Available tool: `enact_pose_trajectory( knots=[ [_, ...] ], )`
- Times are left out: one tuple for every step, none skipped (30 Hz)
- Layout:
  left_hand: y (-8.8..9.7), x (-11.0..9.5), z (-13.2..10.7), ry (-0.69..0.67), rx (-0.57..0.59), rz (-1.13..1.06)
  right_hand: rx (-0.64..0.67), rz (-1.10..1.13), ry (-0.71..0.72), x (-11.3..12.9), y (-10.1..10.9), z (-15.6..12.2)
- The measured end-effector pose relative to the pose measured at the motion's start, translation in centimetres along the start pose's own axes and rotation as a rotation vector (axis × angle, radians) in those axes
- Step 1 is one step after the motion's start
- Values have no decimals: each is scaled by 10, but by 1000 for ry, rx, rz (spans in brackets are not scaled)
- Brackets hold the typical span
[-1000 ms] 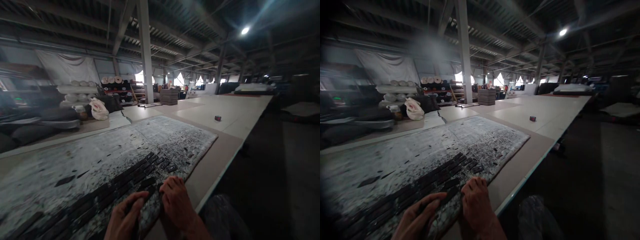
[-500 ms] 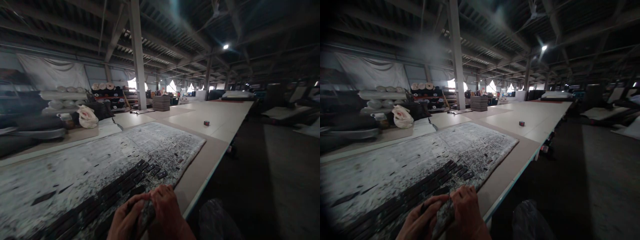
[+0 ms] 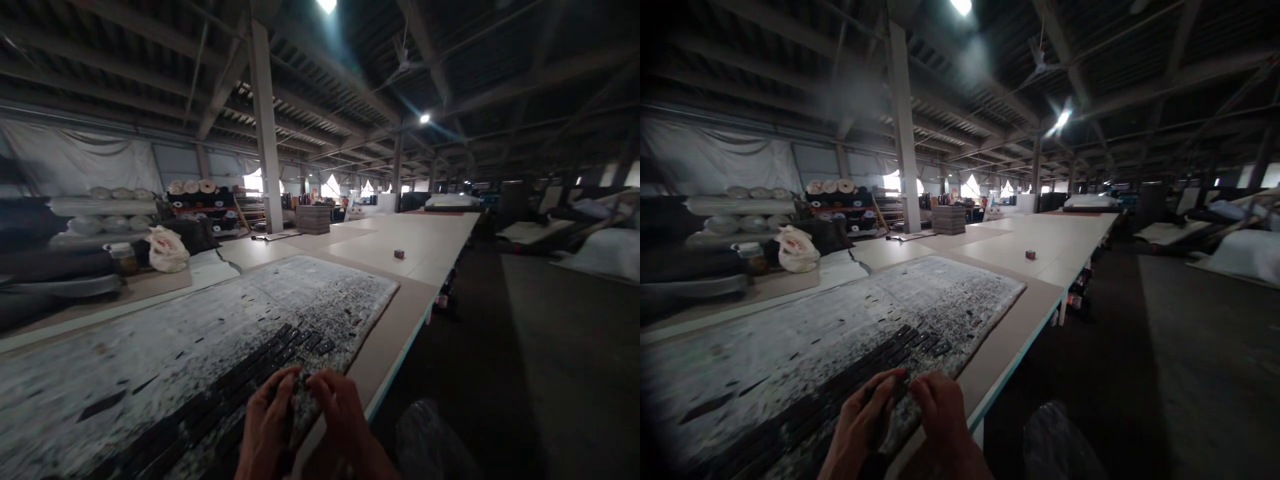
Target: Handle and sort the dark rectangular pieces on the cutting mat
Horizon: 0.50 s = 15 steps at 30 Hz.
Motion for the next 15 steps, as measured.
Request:
enact_pose_trajectory(
  knots=[
    [2,-3,2,-37,-8,12,26,82,-48,7,-6,-3],
    [5,-6,3,-82,-17,28,50,161,-97,13,-12,-7],
    [8,-10,3,-132,-30,48,69,231,-147,18,-18,-10],
    [10,-12,4,-176,-41,68,85,289,-194,22,-24,-12],
    [13,-14,4,-206,-48,85,99,332,-233,26,-29,-13],
    [15,-13,5,-220,-55,97,105,378,-275,27,-33,-14],
    [17,-11,6,-219,-61,104,106,431,-316,28,-36,-14],
    [19,-8,9,-206,-69,110,108,486,-353,28,-39,-14],
    [20,-4,11,-190,-67,119,110,539,-382,27,-42,-13],
    [21,-1,14,-179,-69,128,109,586,-404,26,-44,-13],
    [22,3,18,-174,-70,139,102,620,-423,23,-47,-12],
    [23,5,21,-173,-74,149,94,636,-437,20,-49,-12],
    [24,8,25,-174,-80,155,88,637,-450,17,-52,-13],
    [24,10,28,-172,-86,157,77,644,-474,13,-54,-14],
    [25,13,31,-167,-97,156,62,655,-502,8,-56,-15]
  ],
)
Point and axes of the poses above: each hand's wrist, its own z-axis towards the middle knuckle, its own y-axis out of the back of the hand, x = y × z, the point moved 6 cm from there along z, towards the middle knuckle, and after that the axes turned 10 degrees about y, right-handed, at the moved point
